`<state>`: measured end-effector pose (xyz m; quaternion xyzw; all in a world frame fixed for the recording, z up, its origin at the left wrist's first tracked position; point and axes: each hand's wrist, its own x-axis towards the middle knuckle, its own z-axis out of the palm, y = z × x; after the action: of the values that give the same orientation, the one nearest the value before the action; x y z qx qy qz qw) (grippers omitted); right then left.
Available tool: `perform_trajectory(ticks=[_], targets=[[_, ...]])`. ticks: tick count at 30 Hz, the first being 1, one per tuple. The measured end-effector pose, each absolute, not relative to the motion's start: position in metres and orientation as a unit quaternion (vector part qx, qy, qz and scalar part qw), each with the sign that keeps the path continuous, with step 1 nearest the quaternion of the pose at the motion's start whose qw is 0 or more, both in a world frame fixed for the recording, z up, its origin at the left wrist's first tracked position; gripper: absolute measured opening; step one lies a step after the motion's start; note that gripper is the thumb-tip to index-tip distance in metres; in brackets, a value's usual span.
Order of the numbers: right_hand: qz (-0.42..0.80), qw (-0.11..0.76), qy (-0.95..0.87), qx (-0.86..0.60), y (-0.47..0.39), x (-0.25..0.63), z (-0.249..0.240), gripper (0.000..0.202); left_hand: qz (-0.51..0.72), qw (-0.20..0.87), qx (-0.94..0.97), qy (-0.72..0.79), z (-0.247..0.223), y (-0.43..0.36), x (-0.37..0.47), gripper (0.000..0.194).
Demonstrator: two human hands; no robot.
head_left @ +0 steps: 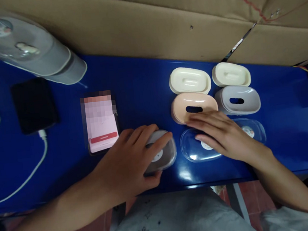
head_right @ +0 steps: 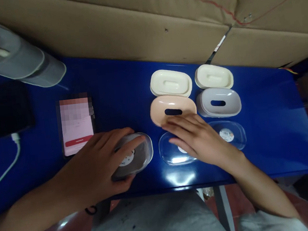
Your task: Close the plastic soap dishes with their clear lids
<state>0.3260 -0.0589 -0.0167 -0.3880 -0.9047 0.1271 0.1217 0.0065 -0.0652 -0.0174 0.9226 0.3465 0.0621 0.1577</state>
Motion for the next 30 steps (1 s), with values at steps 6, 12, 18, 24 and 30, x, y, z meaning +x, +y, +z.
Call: perform_trajectory(ticks=[6,12,18,24,30], targets=[[0.101,0.151,-0.888,-0.423,-0.053,0.332,-0.011,0.031,0.073,0.170,0.928,0.325,-0.007,-0.065,0.004,0.104],[0.149,0.069,-0.903,-0.396,-0.070,0.339,0.005,0.049,0.097,0.121,0.930,0.333,0.008,-0.065,0.021,0.069],[0.139,0.100,-0.902,-0.396,-0.069,0.341,0.005,0.034,0.106,0.027,0.949,0.296,0.011,-0.084,0.049,0.049],[0.084,0.103,-0.904,-0.407,-0.068,0.345,0.002,0.034,0.180,0.063,0.961,0.202,-0.002,-0.135,0.067,0.032],[0.075,0.095,-0.909,-0.398,-0.061,0.348,-0.010,0.030,0.196,0.103,0.945,0.241,-0.039,-0.161,0.086,0.038]])
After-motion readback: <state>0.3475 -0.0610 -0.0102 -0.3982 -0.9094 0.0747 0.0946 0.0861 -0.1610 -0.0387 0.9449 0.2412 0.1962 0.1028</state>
